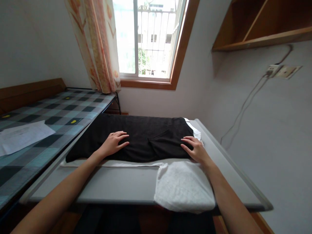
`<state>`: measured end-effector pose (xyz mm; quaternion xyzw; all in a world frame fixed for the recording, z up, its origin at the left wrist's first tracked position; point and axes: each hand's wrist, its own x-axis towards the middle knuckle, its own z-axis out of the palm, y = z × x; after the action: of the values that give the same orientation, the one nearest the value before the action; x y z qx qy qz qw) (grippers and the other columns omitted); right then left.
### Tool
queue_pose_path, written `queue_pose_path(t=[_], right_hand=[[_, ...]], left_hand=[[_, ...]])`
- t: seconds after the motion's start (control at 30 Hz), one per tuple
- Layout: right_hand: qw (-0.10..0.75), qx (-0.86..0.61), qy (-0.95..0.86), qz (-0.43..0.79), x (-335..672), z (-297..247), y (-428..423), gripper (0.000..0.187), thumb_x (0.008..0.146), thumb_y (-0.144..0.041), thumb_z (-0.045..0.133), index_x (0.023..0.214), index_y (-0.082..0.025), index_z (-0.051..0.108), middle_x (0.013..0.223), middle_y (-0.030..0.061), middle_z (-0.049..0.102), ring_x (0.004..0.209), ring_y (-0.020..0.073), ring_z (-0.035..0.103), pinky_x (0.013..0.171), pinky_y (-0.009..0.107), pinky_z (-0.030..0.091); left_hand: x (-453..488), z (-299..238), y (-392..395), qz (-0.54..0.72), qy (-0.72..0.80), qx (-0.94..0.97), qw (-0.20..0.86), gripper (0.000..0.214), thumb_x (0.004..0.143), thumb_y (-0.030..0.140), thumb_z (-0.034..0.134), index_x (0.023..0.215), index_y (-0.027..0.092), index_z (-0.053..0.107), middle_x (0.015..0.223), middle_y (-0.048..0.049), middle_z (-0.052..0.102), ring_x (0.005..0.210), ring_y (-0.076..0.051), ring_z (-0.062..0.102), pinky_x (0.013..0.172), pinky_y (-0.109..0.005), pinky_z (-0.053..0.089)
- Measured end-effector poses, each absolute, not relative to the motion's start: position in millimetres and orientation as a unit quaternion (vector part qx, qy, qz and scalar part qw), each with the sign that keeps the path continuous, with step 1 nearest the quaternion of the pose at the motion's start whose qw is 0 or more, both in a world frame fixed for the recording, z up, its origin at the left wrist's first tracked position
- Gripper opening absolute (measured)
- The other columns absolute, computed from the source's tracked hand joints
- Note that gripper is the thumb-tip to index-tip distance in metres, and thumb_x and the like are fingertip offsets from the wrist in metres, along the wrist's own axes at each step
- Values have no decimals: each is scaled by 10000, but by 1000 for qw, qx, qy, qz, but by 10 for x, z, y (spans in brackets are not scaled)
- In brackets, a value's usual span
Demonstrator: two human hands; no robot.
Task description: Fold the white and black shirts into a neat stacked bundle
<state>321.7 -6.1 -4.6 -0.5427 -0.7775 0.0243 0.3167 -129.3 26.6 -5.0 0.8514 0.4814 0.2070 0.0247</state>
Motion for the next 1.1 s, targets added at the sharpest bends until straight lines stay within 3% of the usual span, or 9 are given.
queue_pose_path(t=[0.13,0.27,0.37,0.43,0.53,0.63,0.77,0.87,1.1], right_hand=[[267,-537,-800,26,3169,-151,-54,430,874,-494,556,1230,-266,635,1309,102,575,1209,302,524,1027,503,420],[251,-524,-811,70,3207,-154,-47,447,844,-495,602,1222,-261,643,1321,106,570,1214,306,529,1044,510,413],[264,-496,-817,132,3307,-85,-57,449,807,-497,645,1187,-258,660,1320,99,566,1216,295,536,1052,478,422],[259,-489,-817,163,3399,-30,-90,447,784,-495,672,1162,-256,673,1327,98,561,1223,296,534,1060,467,418],[231,-493,-817,192,3547,37,-173,419,766,-456,694,1136,-258,691,1349,102,548,1232,309,528,1067,475,410],[206,-490,-824,196,3659,53,-251,371,762,-318,670,1128,-271,702,1397,95,509,1272,314,494,1076,481,400],[219,-481,-833,166,3705,-39,-278,451,704,-148,590,1122,-270,712,1410,86,495,1304,300,464,1077,463,406],[249,-482,-829,134,3694,-127,-257,449,708,-114,532,1086,-258,726,1356,74,552,1230,275,543,1052,438,445],[287,-478,-823,105,3719,-154,-224,360,801,-190,488,1069,-236,724,1176,57,687,1099,253,642,1012,445,493]], left_hand=[[-1352,-204,302,116,523,844,-5,593,909,603,392,1389,269,490,1504,-90,395,1402,-300,307,1119,-516,228],[-1400,-182,318,117,518,847,27,575,901,620,377,1317,269,563,1448,-92,467,1373,-296,350,1118,-518,232],[-1520,-69,315,184,471,860,70,490,858,601,491,1152,244,654,1263,-93,591,1214,-263,503,1045,-425,369],[-1652,6,283,210,447,864,96,386,852,550,540,986,215,676,1077,-74,632,1001,-213,588,900,-334,460],[-1900,86,178,184,453,863,129,345,857,503,556,736,185,614,780,-16,580,664,-132,532,630,-244,445],[-2154,152,32,151,472,854,157,369,837,503,580,662,178,582,681,4,526,596,-115,477,559,-223,399],[-2423,247,-152,114,480,844,210,319,772,502,650,882,206,695,905,-34,623,822,-167,593,776,-262,483],[-2565,281,-236,96,468,847,234,361,741,463,680,1034,252,703,1119,-47,624,1027,-205,594,955,-298,453],[-2790,235,-252,124,501,835,190,267,808,438,569,812,212,712,1199,-87,651,1059,-240,626,935,-321,492]])
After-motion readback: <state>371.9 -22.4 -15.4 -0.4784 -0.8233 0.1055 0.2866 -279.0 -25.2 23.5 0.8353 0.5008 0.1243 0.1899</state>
